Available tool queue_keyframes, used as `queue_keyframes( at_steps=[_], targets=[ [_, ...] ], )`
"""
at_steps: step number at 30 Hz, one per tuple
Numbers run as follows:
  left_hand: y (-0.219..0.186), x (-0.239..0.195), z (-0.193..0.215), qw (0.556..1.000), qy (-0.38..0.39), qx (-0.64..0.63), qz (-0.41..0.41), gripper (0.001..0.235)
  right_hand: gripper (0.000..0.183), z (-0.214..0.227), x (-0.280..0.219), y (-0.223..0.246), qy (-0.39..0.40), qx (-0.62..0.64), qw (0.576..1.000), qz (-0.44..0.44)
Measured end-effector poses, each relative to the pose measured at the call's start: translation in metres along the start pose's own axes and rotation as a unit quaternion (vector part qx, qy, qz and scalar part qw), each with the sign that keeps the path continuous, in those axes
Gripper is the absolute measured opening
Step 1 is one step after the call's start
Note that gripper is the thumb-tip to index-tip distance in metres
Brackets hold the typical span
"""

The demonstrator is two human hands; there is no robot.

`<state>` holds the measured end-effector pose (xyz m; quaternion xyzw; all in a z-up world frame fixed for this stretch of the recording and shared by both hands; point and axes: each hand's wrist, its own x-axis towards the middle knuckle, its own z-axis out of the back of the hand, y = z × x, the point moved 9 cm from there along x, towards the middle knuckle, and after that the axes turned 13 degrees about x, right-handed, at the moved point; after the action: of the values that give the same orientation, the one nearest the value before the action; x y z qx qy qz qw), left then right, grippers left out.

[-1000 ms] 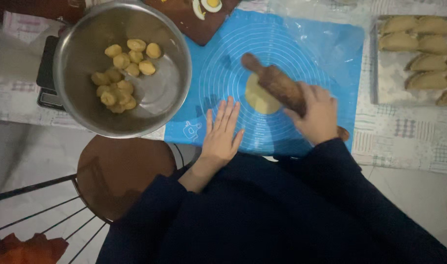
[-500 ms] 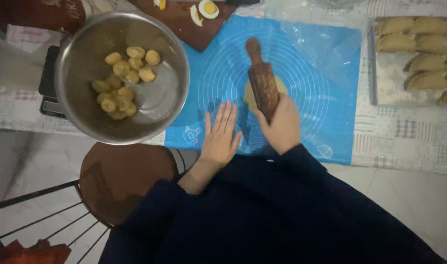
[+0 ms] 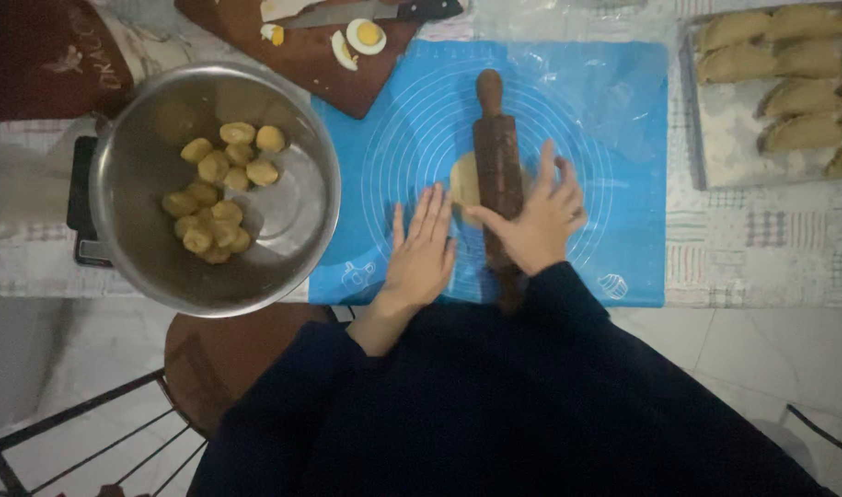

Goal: The person rolls dough into thin circles, places a filling and a hard-boiled egg slice on top, folds the dough into a half-moon shape, and crimps the edges to seal. The finished pastries are placed on a tray. The person repeats the process with additional dough balls.

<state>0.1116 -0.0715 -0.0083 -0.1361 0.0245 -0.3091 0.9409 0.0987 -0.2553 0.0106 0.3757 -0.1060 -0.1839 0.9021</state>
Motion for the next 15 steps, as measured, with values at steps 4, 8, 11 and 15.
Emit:
queue_keyframes(
  at_steps=[4, 8, 11, 15],
  targets=[
    [0.007, -0.002, 0.005, 1.0, 0.0, 0.029, 0.012, 0.071, 0.137, 0.016, 0.0, -0.049, 0.001, 0.012, 0.999, -0.034],
    [0.018, -0.002, 0.01, 0.999, 0.0, 0.018, 0.027, 0.072, 0.134, 0.032, 0.011, -0.079, 0.004, 0.004, 0.999, -0.047],
    [0.023, -0.006, 0.012, 0.999, -0.006, 0.015, 0.039, 0.072, 0.132, 0.053, 0.016, -0.094, 0.007, -0.016, 0.998, -0.06],
    [0.024, -0.01, 0.012, 0.999, -0.01, 0.011, 0.046, 0.072, 0.116, 0.084, 0.019, -0.082, -0.006, -0.033, 0.999, 0.005]
  ],
)
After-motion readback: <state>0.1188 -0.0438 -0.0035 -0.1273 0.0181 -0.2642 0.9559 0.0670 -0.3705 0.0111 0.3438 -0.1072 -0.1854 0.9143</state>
